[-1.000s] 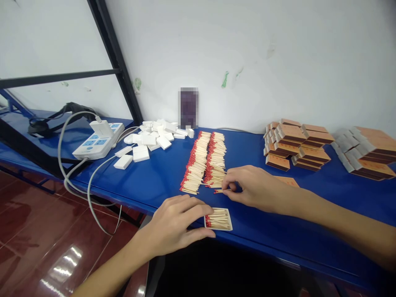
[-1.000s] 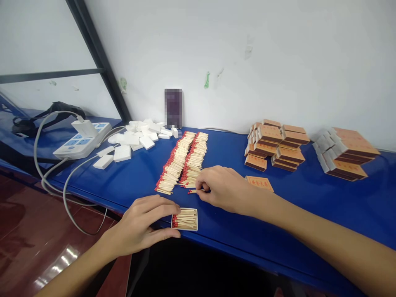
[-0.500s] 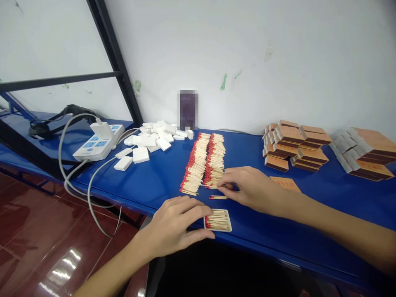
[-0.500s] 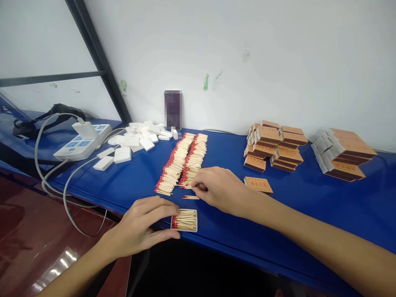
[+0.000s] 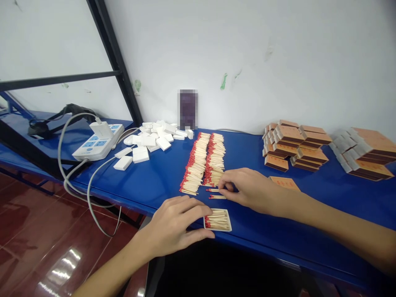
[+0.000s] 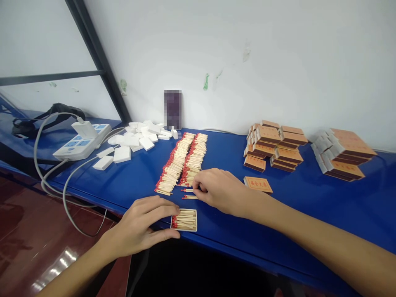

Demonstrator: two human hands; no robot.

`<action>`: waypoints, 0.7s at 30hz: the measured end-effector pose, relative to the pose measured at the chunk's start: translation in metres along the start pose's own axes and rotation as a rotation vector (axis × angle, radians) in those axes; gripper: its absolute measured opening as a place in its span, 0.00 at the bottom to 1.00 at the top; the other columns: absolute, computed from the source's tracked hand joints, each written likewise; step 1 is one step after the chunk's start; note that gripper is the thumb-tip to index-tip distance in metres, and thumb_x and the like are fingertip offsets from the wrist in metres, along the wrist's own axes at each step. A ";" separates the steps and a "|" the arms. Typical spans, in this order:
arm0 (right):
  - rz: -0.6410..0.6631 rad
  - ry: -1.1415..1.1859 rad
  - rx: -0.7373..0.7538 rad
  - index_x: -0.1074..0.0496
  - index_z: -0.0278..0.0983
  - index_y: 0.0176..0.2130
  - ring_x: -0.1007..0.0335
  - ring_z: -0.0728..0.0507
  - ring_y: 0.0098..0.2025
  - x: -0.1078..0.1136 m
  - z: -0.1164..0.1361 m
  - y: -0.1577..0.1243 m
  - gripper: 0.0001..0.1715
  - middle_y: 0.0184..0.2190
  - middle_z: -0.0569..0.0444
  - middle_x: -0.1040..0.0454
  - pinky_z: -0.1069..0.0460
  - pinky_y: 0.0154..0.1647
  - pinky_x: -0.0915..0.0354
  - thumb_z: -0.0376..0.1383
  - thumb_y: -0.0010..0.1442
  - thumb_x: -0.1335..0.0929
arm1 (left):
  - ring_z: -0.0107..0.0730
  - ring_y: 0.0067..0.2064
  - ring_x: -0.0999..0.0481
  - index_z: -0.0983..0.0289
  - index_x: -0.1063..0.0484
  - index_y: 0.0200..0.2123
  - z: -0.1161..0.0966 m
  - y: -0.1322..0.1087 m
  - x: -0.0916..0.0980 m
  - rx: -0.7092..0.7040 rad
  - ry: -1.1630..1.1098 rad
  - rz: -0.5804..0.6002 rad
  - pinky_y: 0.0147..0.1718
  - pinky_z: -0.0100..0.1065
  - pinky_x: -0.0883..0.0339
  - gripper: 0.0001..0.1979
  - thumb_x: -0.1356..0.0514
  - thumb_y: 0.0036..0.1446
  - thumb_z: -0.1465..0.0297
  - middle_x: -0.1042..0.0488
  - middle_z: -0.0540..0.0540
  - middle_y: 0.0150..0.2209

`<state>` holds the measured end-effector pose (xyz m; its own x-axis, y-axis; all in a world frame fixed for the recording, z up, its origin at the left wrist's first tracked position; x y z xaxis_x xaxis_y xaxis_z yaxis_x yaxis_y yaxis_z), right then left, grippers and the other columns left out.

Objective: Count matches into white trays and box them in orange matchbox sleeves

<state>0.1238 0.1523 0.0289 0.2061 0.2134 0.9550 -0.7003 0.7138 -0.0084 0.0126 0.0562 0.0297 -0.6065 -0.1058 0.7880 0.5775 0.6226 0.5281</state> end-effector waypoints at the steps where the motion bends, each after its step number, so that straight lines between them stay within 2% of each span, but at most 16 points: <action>1: 0.006 0.000 -0.003 0.32 0.38 0.28 0.39 0.49 0.27 0.000 0.000 0.000 0.09 0.26 0.58 0.29 0.53 0.27 0.50 0.33 0.61 0.35 | 0.34 0.41 0.22 0.63 0.30 0.46 0.000 0.000 0.000 0.000 0.002 0.002 0.41 0.34 0.28 0.15 0.37 0.63 0.59 0.22 0.53 0.42; 6: 0.011 0.002 0.012 0.32 0.38 0.28 0.40 0.49 0.27 0.000 0.003 -0.001 0.10 0.25 0.58 0.30 0.53 0.27 0.50 0.33 0.62 0.35 | 0.34 0.41 0.21 0.63 0.30 0.47 0.000 0.000 0.000 0.000 0.010 0.005 0.41 0.34 0.28 0.15 0.38 0.64 0.59 0.22 0.54 0.42; 12: 0.043 0.025 0.045 0.30 0.39 0.26 0.38 0.48 0.26 0.000 0.008 -0.008 0.15 0.23 0.57 0.30 0.52 0.27 0.49 0.39 0.64 0.35 | 0.34 0.40 0.21 0.63 0.29 0.46 0.000 0.001 0.000 0.000 0.014 0.005 0.39 0.34 0.28 0.15 0.39 0.64 0.58 0.22 0.54 0.41; 17: 0.069 0.012 0.009 0.30 0.39 0.27 0.38 0.48 0.27 -0.002 0.005 -0.009 0.13 0.25 0.57 0.28 0.52 0.27 0.48 0.41 0.62 0.33 | 0.34 0.40 0.22 0.63 0.29 0.46 0.000 0.000 0.000 -0.002 0.007 0.007 0.39 0.34 0.28 0.15 0.38 0.64 0.58 0.22 0.54 0.42; 21: 0.093 0.105 0.029 0.29 0.39 0.29 0.37 0.48 0.29 -0.004 0.004 -0.008 0.12 0.26 0.58 0.28 0.53 0.29 0.45 0.41 0.63 0.34 | 0.34 0.39 0.22 0.63 0.30 0.46 0.000 0.000 -0.001 0.004 0.011 0.013 0.39 0.34 0.28 0.15 0.39 0.64 0.58 0.22 0.54 0.41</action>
Point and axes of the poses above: each hand's wrist, its own y-axis towards the middle knuckle, its own x-axis out of the back of the hand, z = x × y, the point moved 9 cm from there along y, towards the middle knuckle
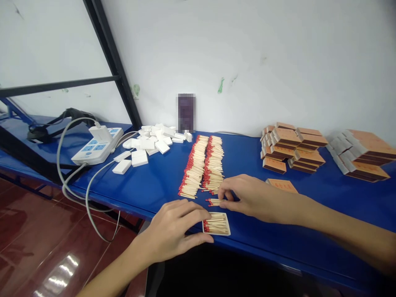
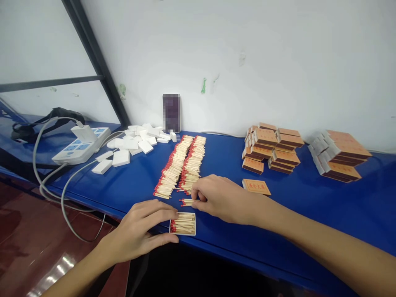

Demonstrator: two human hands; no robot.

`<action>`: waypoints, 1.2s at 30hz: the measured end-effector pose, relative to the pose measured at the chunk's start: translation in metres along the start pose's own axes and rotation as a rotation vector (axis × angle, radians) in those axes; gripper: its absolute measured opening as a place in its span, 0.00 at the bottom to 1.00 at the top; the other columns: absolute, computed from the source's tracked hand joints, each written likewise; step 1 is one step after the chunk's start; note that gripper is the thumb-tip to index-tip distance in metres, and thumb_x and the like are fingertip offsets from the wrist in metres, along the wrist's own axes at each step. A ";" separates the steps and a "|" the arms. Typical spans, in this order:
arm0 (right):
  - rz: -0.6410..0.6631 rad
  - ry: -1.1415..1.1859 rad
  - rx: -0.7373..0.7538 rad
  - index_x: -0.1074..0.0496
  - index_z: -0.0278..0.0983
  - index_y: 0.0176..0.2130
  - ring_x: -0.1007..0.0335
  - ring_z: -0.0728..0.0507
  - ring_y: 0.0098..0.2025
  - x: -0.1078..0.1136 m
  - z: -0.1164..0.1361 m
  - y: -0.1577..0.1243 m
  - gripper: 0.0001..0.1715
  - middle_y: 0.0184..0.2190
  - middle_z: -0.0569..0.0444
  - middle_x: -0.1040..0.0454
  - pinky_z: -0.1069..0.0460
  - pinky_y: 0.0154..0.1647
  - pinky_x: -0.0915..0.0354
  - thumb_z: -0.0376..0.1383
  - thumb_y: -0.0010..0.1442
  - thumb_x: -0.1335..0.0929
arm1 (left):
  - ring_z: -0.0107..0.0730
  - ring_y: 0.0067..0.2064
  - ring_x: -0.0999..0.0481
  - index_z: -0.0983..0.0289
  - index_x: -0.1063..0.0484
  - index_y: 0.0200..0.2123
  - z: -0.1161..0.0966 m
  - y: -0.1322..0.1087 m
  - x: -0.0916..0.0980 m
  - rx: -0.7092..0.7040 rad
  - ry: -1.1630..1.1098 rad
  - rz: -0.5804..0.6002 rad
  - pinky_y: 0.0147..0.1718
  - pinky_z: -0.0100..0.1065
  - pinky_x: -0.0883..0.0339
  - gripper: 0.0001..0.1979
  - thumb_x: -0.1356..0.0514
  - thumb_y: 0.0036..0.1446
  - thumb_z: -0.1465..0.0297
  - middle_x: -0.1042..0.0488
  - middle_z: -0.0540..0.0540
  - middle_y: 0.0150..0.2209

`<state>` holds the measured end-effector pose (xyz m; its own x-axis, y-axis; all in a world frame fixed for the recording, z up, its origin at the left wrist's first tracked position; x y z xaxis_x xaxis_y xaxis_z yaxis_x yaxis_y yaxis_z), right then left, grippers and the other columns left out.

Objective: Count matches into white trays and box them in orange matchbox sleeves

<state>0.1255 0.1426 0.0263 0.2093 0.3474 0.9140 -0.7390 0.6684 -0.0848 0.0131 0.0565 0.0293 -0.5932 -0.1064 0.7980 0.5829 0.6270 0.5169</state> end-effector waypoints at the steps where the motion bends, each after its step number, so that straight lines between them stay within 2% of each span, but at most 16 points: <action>1: 0.007 0.030 0.003 0.29 0.39 0.30 0.37 0.48 0.29 0.000 -0.001 0.000 0.13 0.26 0.58 0.28 0.53 0.28 0.45 0.42 0.64 0.34 | 0.34 0.39 0.22 0.63 0.30 0.46 0.000 0.000 0.000 0.000 -0.001 -0.002 0.39 0.34 0.28 0.15 0.39 0.64 0.58 0.22 0.54 0.40; 7: 0.053 0.156 0.024 0.29 0.38 0.30 0.38 0.49 0.26 -0.004 -0.002 -0.001 0.15 0.25 0.58 0.29 0.54 0.26 0.44 0.43 0.65 0.35 | 0.35 0.39 0.22 0.62 0.30 0.46 0.000 -0.001 0.001 -0.003 0.001 -0.013 0.38 0.34 0.29 0.15 0.39 0.64 0.58 0.22 0.54 0.41; 12: -0.002 0.046 0.021 0.33 0.39 0.28 0.39 0.49 0.27 -0.004 -0.001 -0.003 0.16 0.25 0.59 0.30 0.53 0.27 0.46 0.43 0.66 0.36 | 0.35 0.39 0.22 0.63 0.30 0.46 0.000 -0.001 0.000 0.001 -0.012 -0.007 0.39 0.34 0.29 0.15 0.38 0.64 0.58 0.22 0.54 0.41; 19: -0.010 -0.018 0.039 0.34 0.39 0.28 0.40 0.49 0.28 -0.006 0.002 -0.002 0.09 0.25 0.59 0.30 0.54 0.29 0.46 0.35 0.61 0.35 | 0.35 0.39 0.22 0.62 0.31 0.46 0.001 -0.001 0.000 0.015 -0.020 0.002 0.39 0.34 0.30 0.15 0.37 0.63 0.59 0.22 0.53 0.41; 25: -0.001 0.065 0.005 0.33 0.39 0.25 0.41 0.51 0.23 0.011 0.008 -0.008 0.11 0.21 0.62 0.33 0.55 0.25 0.47 0.36 0.59 0.33 | 0.36 0.40 0.22 0.61 0.35 0.42 0.013 -0.003 -0.001 0.164 -0.084 0.003 0.37 0.33 0.31 0.18 0.35 0.60 0.56 0.22 0.51 0.40; 29: 0.087 0.122 0.047 0.30 0.39 0.29 0.36 0.50 0.28 0.004 0.023 -0.015 0.08 0.26 0.60 0.28 0.55 0.28 0.43 0.39 0.58 0.32 | 0.37 0.42 0.22 0.60 0.36 0.43 0.016 -0.004 -0.003 0.202 -0.075 0.015 0.38 0.33 0.32 0.19 0.34 0.59 0.56 0.22 0.50 0.41; 32: 0.104 0.091 0.064 0.29 0.39 0.29 0.34 0.49 0.29 -0.005 0.029 -0.018 0.06 0.27 0.59 0.26 0.54 0.29 0.43 0.37 0.58 0.32 | 0.36 0.41 0.22 0.60 0.35 0.46 0.015 -0.004 -0.005 0.172 -0.056 0.039 0.39 0.34 0.32 0.19 0.34 0.59 0.56 0.23 0.50 0.41; 36: 0.081 0.112 0.096 0.24 0.41 0.34 0.31 0.48 0.32 -0.010 0.033 -0.018 0.09 0.30 0.57 0.23 0.53 0.32 0.41 0.39 0.62 0.34 | 0.34 0.40 0.23 0.60 0.33 0.50 0.008 -0.002 -0.006 0.081 -0.026 0.060 0.38 0.33 0.32 0.17 0.37 0.63 0.57 0.23 0.51 0.41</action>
Point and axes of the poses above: each hand's wrist, its own y-axis towards the middle knuckle, its own x-axis out of the back of the hand, z = x × y, the point moved 9 cm from there along y, towards the middle knuckle
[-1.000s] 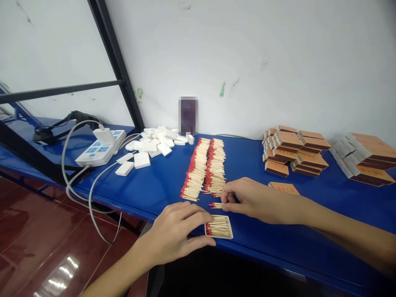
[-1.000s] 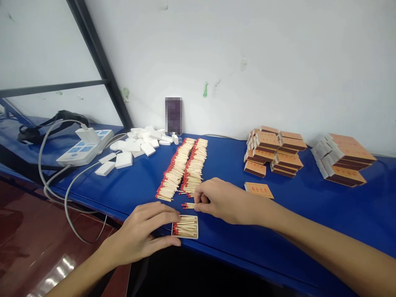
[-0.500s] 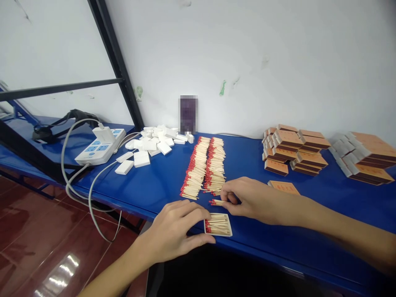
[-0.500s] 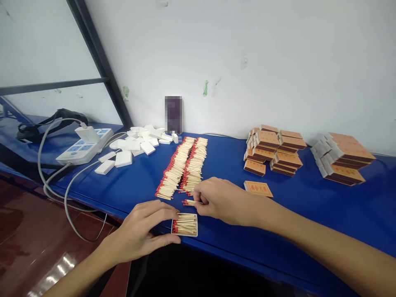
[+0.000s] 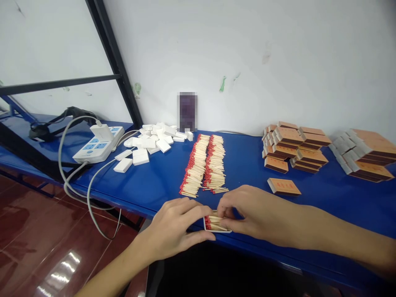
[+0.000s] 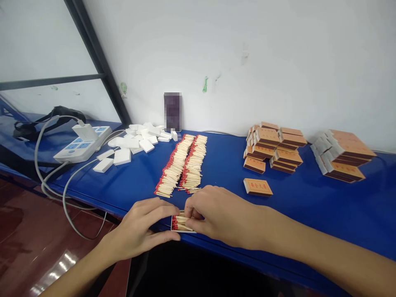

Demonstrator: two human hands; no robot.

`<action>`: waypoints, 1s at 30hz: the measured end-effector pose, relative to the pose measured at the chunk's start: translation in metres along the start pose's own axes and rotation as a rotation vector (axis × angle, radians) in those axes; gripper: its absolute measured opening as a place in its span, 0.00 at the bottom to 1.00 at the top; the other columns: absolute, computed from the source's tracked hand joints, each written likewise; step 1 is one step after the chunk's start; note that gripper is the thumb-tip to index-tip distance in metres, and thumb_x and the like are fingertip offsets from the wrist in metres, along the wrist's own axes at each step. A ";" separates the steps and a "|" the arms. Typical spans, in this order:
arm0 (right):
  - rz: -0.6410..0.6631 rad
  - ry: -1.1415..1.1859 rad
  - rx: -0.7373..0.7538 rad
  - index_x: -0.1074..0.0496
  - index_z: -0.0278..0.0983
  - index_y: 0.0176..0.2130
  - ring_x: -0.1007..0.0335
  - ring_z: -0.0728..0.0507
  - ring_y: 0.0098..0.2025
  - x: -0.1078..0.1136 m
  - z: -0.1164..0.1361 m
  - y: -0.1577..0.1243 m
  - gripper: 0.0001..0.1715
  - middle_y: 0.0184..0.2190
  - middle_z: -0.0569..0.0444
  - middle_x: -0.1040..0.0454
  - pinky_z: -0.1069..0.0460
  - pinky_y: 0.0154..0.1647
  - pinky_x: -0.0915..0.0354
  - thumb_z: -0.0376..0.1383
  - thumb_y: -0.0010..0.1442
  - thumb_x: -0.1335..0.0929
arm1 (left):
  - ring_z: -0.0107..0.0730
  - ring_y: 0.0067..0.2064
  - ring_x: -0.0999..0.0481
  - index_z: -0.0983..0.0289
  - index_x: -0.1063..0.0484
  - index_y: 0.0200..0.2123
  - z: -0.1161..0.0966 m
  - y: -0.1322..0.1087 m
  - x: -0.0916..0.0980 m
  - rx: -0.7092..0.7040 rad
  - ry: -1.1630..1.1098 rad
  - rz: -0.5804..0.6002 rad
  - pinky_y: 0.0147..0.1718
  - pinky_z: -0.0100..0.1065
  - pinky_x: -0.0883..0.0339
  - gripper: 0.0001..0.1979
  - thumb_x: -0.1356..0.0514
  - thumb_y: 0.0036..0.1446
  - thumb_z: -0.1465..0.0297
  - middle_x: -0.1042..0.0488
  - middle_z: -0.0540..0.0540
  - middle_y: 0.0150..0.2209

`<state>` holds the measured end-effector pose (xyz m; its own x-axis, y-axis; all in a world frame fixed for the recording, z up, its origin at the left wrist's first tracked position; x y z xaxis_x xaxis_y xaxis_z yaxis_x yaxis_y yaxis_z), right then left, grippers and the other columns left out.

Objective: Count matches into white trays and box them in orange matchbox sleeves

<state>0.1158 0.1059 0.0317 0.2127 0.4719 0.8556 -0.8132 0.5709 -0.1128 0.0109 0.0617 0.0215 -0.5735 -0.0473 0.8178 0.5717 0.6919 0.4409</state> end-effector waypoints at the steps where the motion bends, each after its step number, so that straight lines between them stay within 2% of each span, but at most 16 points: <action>1: 0.002 0.012 0.006 0.24 0.41 0.34 0.30 0.48 0.32 0.000 0.001 0.000 0.10 0.30 0.58 0.22 0.53 0.32 0.41 0.40 0.62 0.34 | 0.34 0.40 0.24 0.59 0.32 0.50 -0.001 0.000 0.000 -0.016 0.001 0.004 0.39 0.33 0.32 0.17 0.37 0.63 0.58 0.23 0.51 0.42; 6: 0.044 0.088 -0.018 0.24 0.42 0.34 0.31 0.50 0.29 0.001 -0.002 0.001 0.14 0.29 0.61 0.22 0.54 0.29 0.41 0.45 0.65 0.34 | 0.34 0.41 0.23 0.60 0.30 0.49 -0.005 0.000 0.002 -0.063 -0.010 -0.016 0.40 0.33 0.31 0.15 0.37 0.63 0.60 0.23 0.52 0.43; 10: 0.019 0.054 -0.011 0.25 0.42 0.33 0.32 0.50 0.31 0.004 -0.004 0.002 0.08 0.29 0.61 0.23 0.54 0.31 0.41 0.40 0.63 0.33 | 0.34 0.41 0.23 0.59 0.29 0.50 -0.007 0.000 0.002 -0.087 0.003 -0.020 0.41 0.34 0.31 0.15 0.37 0.63 0.60 0.23 0.52 0.44; 14: -0.011 0.042 0.005 0.27 0.41 0.32 0.33 0.50 0.31 0.004 -0.006 0.002 0.09 0.28 0.61 0.25 0.54 0.31 0.42 0.41 0.62 0.32 | 0.34 0.41 0.23 0.58 0.31 0.53 -0.007 0.000 0.001 -0.090 0.031 -0.017 0.40 0.34 0.31 0.16 0.38 0.65 0.60 0.23 0.52 0.44; 19: 0.001 0.052 0.013 0.30 0.40 0.29 0.36 0.50 0.28 0.001 -0.005 0.002 0.14 0.26 0.60 0.27 0.54 0.28 0.44 0.43 0.64 0.34 | 0.33 0.39 0.24 0.61 0.31 0.42 -0.005 0.000 0.002 -0.065 0.016 -0.026 0.39 0.33 0.32 0.12 0.39 0.65 0.59 0.23 0.51 0.42; 22: 0.007 0.031 -0.009 0.32 0.39 0.28 0.37 0.49 0.28 0.001 -0.005 0.002 0.15 0.25 0.58 0.30 0.54 0.26 0.46 0.43 0.64 0.35 | 0.33 0.39 0.24 0.61 0.32 0.39 -0.007 0.001 0.001 -0.074 0.049 -0.023 0.39 0.33 0.32 0.11 0.40 0.66 0.59 0.24 0.52 0.42; 30: 0.026 0.070 -0.007 0.31 0.40 0.31 0.37 0.48 0.32 0.002 0.000 -0.001 0.15 0.29 0.57 0.29 0.53 0.30 0.44 0.46 0.65 0.35 | 0.34 0.41 0.24 0.60 0.32 0.45 -0.008 0.002 0.000 -0.076 0.080 -0.004 0.40 0.35 0.32 0.10 0.43 0.68 0.60 0.24 0.51 0.44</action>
Point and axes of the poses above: each hand's wrist, its own y-axis towards the middle knuckle, its own x-axis out of the back of the hand, z = x × y, the point moved 9 cm from there along y, towards the middle knuckle
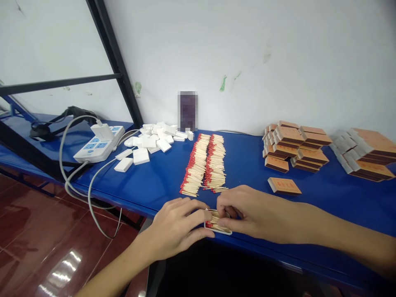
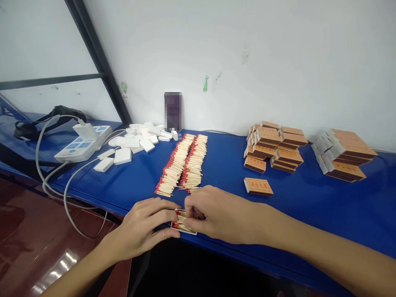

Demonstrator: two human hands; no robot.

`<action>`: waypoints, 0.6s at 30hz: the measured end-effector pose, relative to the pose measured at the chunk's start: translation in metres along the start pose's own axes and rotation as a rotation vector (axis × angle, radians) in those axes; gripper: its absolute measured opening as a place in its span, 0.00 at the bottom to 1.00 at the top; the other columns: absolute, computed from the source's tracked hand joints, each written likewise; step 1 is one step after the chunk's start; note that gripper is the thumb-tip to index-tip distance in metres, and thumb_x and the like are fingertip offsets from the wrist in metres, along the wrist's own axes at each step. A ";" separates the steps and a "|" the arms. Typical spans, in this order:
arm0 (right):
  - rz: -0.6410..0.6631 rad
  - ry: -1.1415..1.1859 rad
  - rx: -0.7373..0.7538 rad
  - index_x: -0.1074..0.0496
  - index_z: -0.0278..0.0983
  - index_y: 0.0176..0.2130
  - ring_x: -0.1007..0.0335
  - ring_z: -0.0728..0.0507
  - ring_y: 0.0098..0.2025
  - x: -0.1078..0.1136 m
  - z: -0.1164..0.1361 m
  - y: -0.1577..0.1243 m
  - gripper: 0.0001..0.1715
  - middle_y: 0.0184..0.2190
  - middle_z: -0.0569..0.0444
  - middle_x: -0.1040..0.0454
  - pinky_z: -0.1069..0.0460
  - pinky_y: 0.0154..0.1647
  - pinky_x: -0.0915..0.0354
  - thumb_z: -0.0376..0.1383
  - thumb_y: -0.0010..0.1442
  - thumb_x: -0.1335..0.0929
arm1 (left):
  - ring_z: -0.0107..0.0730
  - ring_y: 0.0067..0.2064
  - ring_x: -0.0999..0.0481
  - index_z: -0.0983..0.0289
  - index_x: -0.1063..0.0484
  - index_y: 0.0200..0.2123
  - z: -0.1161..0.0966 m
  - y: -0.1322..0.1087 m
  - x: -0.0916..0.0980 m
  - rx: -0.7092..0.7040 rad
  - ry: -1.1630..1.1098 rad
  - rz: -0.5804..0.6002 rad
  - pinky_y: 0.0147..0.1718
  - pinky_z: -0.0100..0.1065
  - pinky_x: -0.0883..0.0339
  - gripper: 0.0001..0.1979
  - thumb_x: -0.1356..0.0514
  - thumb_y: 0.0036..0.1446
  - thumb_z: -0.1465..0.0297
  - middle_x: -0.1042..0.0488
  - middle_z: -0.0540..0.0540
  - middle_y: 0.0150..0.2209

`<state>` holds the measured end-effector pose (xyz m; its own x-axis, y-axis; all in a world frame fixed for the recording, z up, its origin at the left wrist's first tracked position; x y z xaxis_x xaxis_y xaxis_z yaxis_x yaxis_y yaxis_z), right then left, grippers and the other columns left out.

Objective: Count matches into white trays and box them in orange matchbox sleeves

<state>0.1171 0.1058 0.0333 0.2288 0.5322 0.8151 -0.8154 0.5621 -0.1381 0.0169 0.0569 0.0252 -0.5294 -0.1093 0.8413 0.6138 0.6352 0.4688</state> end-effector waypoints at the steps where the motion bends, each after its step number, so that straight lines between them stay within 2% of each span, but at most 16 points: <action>1: 0.002 0.004 -0.003 0.31 0.39 0.31 0.37 0.47 0.32 0.000 0.000 0.000 0.16 0.29 0.57 0.29 0.53 0.30 0.44 0.46 0.65 0.36 | 0.34 0.41 0.24 0.60 0.31 0.45 0.000 0.000 -0.001 -0.001 0.006 0.005 0.40 0.35 0.32 0.10 0.43 0.68 0.60 0.24 0.51 0.44; 6: -0.003 -0.001 -0.005 0.31 0.39 0.30 0.35 0.47 0.33 0.001 0.002 0.001 0.16 0.28 0.56 0.29 0.53 0.31 0.43 0.47 0.63 0.35 | 0.34 0.41 0.24 0.60 0.31 0.45 0.002 0.000 -0.001 0.001 0.006 -0.002 0.40 0.35 0.32 0.10 0.43 0.68 0.60 0.24 0.52 0.44; 18: -0.088 -0.063 0.047 0.38 0.38 0.27 0.41 0.50 0.27 -0.003 0.008 0.002 0.12 0.25 0.59 0.33 0.53 0.27 0.48 0.37 0.61 0.34 | 0.35 0.41 0.23 0.61 0.31 0.46 0.001 -0.001 0.000 0.004 -0.019 -0.008 0.40 0.35 0.31 0.12 0.42 0.67 0.60 0.23 0.53 0.44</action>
<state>0.1105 0.1006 0.0346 0.2683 0.4403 0.8569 -0.8182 0.5737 -0.0386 0.0160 0.0569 0.0248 -0.5454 -0.1004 0.8322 0.6069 0.6375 0.4746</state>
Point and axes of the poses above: each hand's wrist, its own y-axis towards the middle knuckle, its own x-axis out of the back of the hand, z = x × y, the point moved 9 cm from there along y, towards the middle knuckle
